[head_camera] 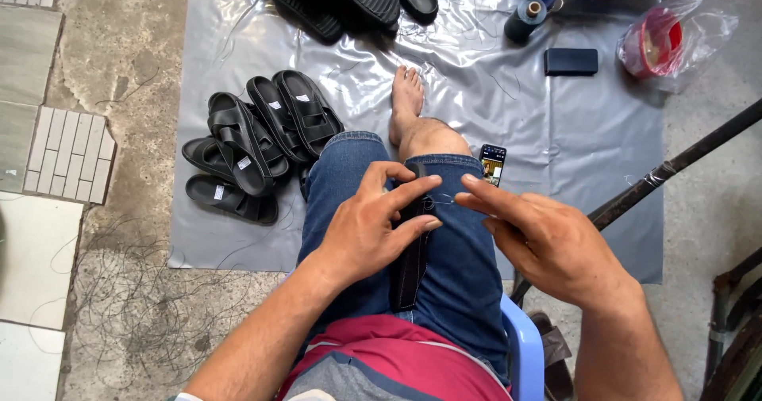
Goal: Hand-stitching the sole of a black sandal using a needle and thread to repair it.
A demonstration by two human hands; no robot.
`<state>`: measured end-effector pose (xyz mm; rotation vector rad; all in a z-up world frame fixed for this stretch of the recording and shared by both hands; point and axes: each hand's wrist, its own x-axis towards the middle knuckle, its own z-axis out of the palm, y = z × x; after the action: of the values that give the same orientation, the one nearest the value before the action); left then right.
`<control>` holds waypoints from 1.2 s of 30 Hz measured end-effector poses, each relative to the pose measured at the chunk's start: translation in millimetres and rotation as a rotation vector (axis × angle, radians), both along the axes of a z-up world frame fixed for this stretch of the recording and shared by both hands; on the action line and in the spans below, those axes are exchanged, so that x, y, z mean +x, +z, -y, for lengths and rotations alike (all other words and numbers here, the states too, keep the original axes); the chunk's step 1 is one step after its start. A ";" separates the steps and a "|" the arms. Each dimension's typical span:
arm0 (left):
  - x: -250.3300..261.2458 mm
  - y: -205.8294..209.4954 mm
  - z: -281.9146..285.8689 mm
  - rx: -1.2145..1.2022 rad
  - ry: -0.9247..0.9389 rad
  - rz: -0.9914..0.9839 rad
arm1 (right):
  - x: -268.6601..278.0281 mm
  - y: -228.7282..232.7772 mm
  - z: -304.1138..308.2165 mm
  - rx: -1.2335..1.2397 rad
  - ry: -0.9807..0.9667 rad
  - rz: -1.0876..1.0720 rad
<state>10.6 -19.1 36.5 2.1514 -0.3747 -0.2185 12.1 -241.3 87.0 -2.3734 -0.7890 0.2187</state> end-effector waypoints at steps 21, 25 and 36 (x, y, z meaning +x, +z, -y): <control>2.4 -14.5 5.6 -0.232 0.183 0.069 | -12.8 -69.8 -34.9 0.300 -0.371 0.173; -0.1 -14.7 5.3 -0.220 0.164 0.117 | -10.2 -68.4 -41.3 0.146 -0.383 0.209; -2.7 -13.0 4.4 -0.127 0.127 0.144 | -10.8 -76.1 -55.7 0.002 -0.513 0.348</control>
<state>7.9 -23.5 23.5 2.0621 -0.3243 0.0322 1.3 -185.7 10.9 -2.5525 -0.2998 -0.4144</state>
